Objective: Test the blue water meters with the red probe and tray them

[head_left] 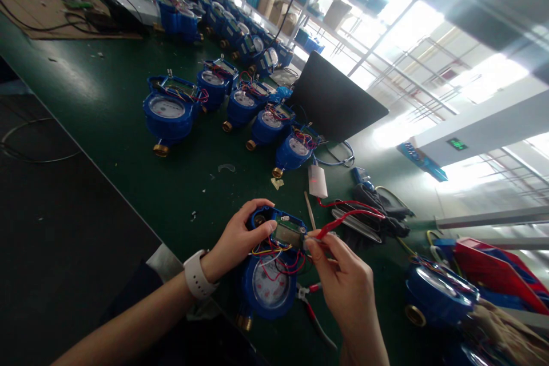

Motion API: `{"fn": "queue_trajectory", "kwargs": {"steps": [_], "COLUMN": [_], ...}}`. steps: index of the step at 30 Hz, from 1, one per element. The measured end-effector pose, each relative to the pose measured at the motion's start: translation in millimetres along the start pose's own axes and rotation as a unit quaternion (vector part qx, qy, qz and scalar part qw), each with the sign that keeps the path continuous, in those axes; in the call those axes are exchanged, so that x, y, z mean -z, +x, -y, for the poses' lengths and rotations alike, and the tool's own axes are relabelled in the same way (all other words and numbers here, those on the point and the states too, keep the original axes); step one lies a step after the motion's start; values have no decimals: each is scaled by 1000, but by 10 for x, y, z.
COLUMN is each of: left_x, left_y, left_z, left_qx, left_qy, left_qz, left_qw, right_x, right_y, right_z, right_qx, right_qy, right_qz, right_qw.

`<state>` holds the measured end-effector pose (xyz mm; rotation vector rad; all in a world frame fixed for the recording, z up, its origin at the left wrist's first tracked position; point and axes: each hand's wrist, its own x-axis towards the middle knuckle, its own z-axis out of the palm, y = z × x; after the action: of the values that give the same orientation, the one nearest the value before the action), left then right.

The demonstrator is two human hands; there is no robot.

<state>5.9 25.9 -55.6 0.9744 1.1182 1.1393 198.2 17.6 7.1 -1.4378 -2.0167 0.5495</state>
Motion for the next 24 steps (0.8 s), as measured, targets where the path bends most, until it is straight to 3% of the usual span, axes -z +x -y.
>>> {"fn": "queue_trajectory", "kwargs": {"steps": [24], "left_x": [-8], "left_y": [3], "left_z": [2], "left_qx": [1], "left_qy": [-7], "left_qz": [-3], "left_qw": [1000], "right_x": [-22], "right_y": [15], "right_z": [4], "right_qx": [-7], "right_qy": [8], "right_qz": [-9], "right_qw": [1000]}}
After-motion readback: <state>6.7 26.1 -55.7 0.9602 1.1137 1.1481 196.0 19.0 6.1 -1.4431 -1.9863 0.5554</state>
